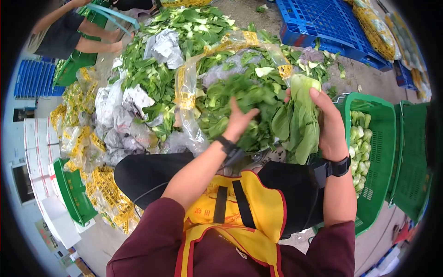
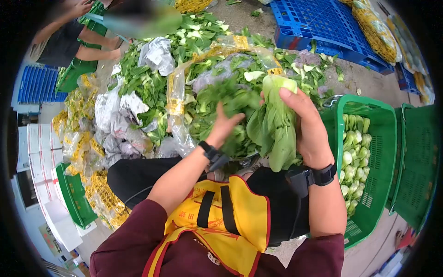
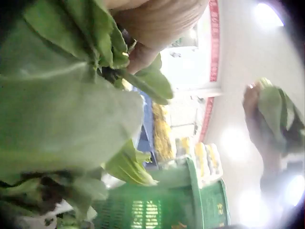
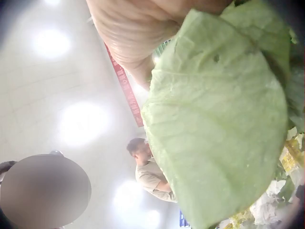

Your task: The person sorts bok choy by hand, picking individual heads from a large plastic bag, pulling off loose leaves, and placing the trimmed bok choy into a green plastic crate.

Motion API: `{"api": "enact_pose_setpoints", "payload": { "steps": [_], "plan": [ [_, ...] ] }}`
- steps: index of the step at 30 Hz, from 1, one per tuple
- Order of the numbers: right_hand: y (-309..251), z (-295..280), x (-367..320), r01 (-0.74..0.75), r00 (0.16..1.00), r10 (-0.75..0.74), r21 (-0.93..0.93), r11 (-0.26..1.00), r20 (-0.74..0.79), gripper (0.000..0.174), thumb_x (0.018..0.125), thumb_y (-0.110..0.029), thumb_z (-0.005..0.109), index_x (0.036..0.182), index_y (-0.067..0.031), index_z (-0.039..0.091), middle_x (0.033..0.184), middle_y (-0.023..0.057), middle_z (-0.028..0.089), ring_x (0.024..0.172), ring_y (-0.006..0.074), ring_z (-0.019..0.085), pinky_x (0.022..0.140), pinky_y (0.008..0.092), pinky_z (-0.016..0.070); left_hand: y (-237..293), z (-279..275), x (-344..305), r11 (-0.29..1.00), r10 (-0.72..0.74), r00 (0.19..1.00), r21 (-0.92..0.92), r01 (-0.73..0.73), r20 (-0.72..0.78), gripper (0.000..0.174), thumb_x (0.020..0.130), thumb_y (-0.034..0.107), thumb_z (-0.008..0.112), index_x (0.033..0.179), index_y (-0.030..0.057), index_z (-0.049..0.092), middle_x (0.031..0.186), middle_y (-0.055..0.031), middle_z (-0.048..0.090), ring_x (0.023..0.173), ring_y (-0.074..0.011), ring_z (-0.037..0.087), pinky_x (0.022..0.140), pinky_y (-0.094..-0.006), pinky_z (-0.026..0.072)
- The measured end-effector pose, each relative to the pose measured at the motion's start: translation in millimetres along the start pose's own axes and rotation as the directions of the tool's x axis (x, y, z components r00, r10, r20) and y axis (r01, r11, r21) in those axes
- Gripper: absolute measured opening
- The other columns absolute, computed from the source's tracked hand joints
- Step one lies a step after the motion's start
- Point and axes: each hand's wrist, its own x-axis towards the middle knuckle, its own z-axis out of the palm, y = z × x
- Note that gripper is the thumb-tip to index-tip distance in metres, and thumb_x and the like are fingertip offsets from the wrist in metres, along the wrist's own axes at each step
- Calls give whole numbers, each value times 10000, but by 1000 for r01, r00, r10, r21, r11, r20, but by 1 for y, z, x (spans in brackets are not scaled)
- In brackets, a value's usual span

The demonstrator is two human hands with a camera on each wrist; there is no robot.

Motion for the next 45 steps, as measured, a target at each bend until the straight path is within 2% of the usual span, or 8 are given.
{"api": "enact_pose_setpoints", "payload": {
  "steps": [10, 14, 18, 19, 21, 28, 39, 45],
  "plan": [
    [-8, -17, -8, 68, 992, -54, 117, 991, -115, 381, 944, -313, 616, 1153, 4, 646, 1011, 82, 697, 885, 154, 657, 815, 291, 525, -163, -128, 69, 961, -87, 962, 233, 149, -258, 382, 947, 303, 506, 1140, -10, 607, 940, -273, 680, 872, -394, 671, 793, -442, 514],
    [-11, -11, -13, 104, 991, -92, 123, 987, -99, 396, 938, -319, 629, 1158, 10, 644, 1025, 80, 697, 889, 152, 660, 805, 290, 527, -221, -155, 72, 191, -93, 777, 777, -599, 622, 329, 860, 147, 474, 1058, -46, 653, 946, -253, 685, 916, -438, 644, 826, -448, 503],
    [-4, -11, -14, 95, 991, -86, 85, 992, -99, 393, 934, -319, 637, 1139, 16, 648, 1014, 76, 695, 892, 143, 658, 810, 287, 524, -186, -120, 51, 335, 420, 718, 641, -691, 555, 332, 880, 163, 471, 1083, -32, 646, 907, -195, 690, 873, -367, 666, 785, -442, 507],
    [-3, -10, -15, 84, 989, -74, 80, 993, -125, 380, 929, -306, 642, 1137, 12, 647, 1005, 74, 694, 892, 144, 657, 814, 288, 522, -152, -110, 40, 894, 64, 930, 393, -215, 363, 329, 905, 193, 477, 1093, -24, 635, 960, -175, 680, 906, -323, 655, 807, -417, 503],
    [-3, -12, -13, 63, 993, -54, 84, 994, -107, 378, 928, -299, 645, 1144, 10, 644, 1012, 77, 694, 897, 148, 658, 819, 288, 521, -109, -99, 30, 806, -499, 803, -168, 568, 326, 360, 969, 296, 478, 1077, -8, 638, 998, -111, 667, 919, -218, 637, 826, -359, 500],
    [5, -15, 0, 53, 991, -47, 44, 998, -128, 387, 927, -288, 645, 1172, 11, 631, 1047, 86, 692, 920, 156, 659, 827, 295, 524, -97, -81, 50, 790, -453, 816, 586, 180, 360, 711, 875, 535, 619, 1206, -94, 616, 1217, -173, 650, 1055, -235, 638, 923, -342, 472],
    [12, -9, 10, -11, 997, 9, -27, 1000, -83, 401, 938, -299, 616, 1198, 6, 605, 1073, 89, 677, 973, 168, 643, 885, 302, 500, -90, -118, 13, 968, -155, 749, 250, -15, 645, 800, 750, 469, 781, 1322, -44, 555, 1315, -197, 578, 1268, -284, 507, 1078, -350, 370],
    [12, -7, 6, -2, 999, 1, -37, 999, -47, 429, 945, -312, 599, 1215, 21, 588, 1090, 108, 671, 985, 180, 643, 905, 314, 497, -55, -99, 41, 588, -603, 602, 802, -107, 523, 750, 672, 520, 774, 1091, -94, 680, 1144, -224, 670, 1014, -304, 634, 871, -370, 486]
  ]
}}
